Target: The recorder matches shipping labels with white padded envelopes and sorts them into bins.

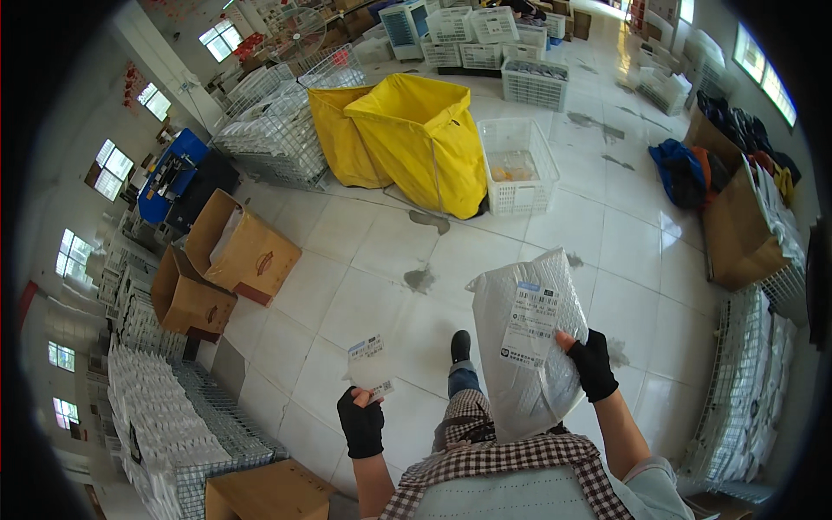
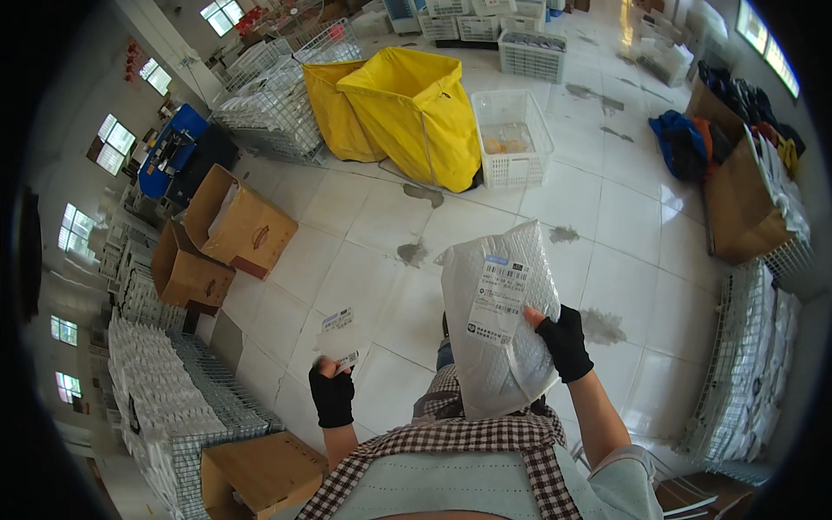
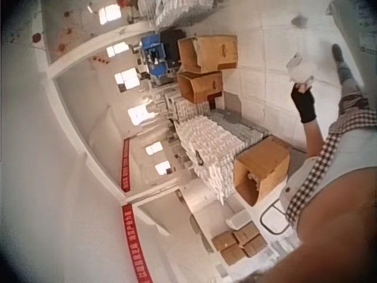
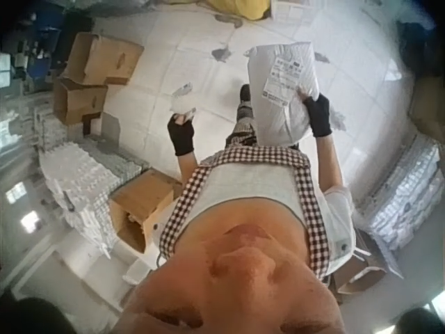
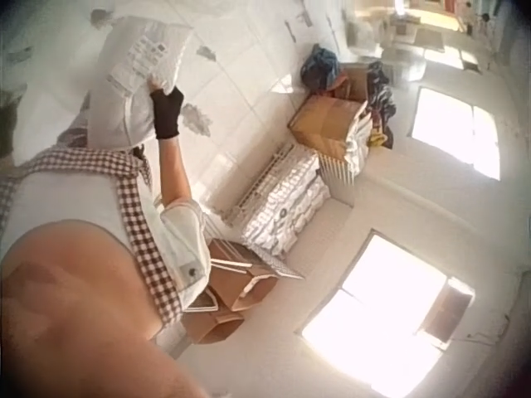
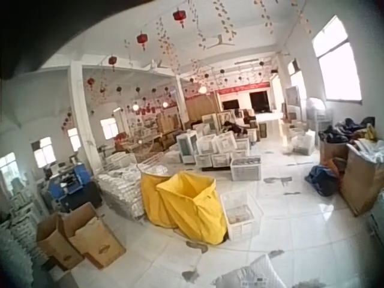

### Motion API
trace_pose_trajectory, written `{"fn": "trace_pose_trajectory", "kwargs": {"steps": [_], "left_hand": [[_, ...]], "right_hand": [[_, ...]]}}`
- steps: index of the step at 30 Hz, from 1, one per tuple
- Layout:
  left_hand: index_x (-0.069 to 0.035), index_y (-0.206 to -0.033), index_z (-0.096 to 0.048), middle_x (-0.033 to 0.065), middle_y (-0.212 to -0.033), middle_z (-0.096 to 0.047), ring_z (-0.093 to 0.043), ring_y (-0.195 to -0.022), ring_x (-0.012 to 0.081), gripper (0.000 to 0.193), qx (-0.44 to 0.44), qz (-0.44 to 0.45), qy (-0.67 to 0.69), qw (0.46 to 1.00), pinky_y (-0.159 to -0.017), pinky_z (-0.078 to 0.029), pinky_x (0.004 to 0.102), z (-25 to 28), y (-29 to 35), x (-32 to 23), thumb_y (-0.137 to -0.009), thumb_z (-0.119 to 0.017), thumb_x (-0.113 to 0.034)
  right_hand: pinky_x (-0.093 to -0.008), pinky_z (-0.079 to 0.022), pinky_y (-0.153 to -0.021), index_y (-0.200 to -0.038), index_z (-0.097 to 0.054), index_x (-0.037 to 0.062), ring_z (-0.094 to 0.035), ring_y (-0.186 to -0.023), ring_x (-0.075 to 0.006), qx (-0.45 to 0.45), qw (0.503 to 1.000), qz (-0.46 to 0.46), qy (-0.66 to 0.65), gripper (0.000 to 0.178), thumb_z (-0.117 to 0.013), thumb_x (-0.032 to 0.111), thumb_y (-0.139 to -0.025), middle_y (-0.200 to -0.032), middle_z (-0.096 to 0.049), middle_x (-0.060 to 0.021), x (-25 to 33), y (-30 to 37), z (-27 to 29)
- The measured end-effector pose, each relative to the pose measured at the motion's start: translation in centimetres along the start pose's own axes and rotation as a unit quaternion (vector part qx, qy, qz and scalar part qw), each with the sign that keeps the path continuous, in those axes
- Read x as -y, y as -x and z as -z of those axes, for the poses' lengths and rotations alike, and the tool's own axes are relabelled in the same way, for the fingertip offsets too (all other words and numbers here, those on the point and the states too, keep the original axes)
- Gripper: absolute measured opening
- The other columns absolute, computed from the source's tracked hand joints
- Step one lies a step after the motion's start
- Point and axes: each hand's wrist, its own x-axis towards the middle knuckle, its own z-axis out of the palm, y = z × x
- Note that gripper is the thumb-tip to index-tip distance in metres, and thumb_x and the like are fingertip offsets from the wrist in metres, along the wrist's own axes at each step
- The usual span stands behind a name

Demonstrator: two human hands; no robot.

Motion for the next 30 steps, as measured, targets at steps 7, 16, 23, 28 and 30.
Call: {"fn": "trace_pose_trajectory", "kwargs": {"steps": [7, 16, 23, 28, 30], "left_hand": [[0.002, -0.072, -0.055, 0.0085, -0.067, -0.057, -0.049, -0.052, 0.0162, 0.013, -0.012, 0.025, 0.034, 0.999, -0.050, -0.038, 0.0253, -3.7, -11.3, -3.5, -0.074, -0.056, -0.011], [0.001, -0.074, -0.062, 0.0084, -0.063, -0.059, -0.055, -0.054, 0.0133, 0.009, 0.101, -0.092, -0.158, 0.978, -0.051, -0.043, 0.0242, -12.1, -22.1, -6.2, -0.068, -0.067, -0.006], [-0.002, -0.076, -0.065, 0.0088, -0.065, -0.061, -0.058, -0.056, 0.0157, 0.009, 0.217, -0.179, -0.250, 0.927, -0.053, -0.045, 0.0247, -17.8, -25.9, -7.0, -0.069, -0.067, -0.005], [-0.003, -0.076, -0.066, 0.0089, -0.065, -0.062, -0.059, -0.056, 0.0163, 0.009, 0.240, -0.190, -0.232, 0.923, -0.052, -0.046, 0.0260, -19.3, -28.5, -5.9, -0.068, -0.068, -0.006], [-0.004, -0.075, -0.066, 0.0086, -0.065, -0.062, -0.059, -0.056, 0.0160, 0.008, 0.242, -0.177, -0.229, 0.926, -0.052, -0.046, 0.0257, -20.8, -29.4, -5.7, -0.068, -0.068, -0.007]], "right_hand": [[-0.0279, -0.046, -0.069, -0.101, -0.060, -0.0030, -0.058, -0.075, -0.0147, 0.044, 0.997, 0.059, -0.001, 0.044, -0.069, 0.029, -0.073, -0.088, -0.062, -0.0093, 10.2, -23.5, -9.1], [-0.0308, -0.046, -0.074, -0.124, -0.043, 0.0077, -0.058, -0.081, -0.0163, 0.373, 0.862, 0.243, 0.244, 0.065, -0.071, 0.034, -0.071, -0.101, -0.055, -0.0120, 15.3, -30.6, -23.7], [-0.0321, -0.046, -0.075, -0.098, -0.058, 0.0023, -0.060, -0.084, -0.0231, 0.325, 0.889, 0.170, 0.276, 0.038, -0.067, 0.031, -0.074, -0.086, -0.061, -0.0133, 8.8, -27.6, -21.6], [-0.0286, -0.051, -0.062, -0.086, -0.055, 0.0003, -0.061, -0.072, -0.0183, 0.185, 0.975, -0.061, -0.110, 0.019, -0.062, 0.015, -0.077, -0.080, -0.058, -0.0076, 7.4, -31.4, -19.8], [-0.0295, -0.052, -0.057, -0.091, -0.048, 0.0026, -0.063, -0.074, -0.0216, 0.135, 0.973, -0.073, -0.172, 0.016, -0.057, 0.007, -0.079, -0.084, -0.056, -0.0082, 5.3, -34.7, -16.8]]}}
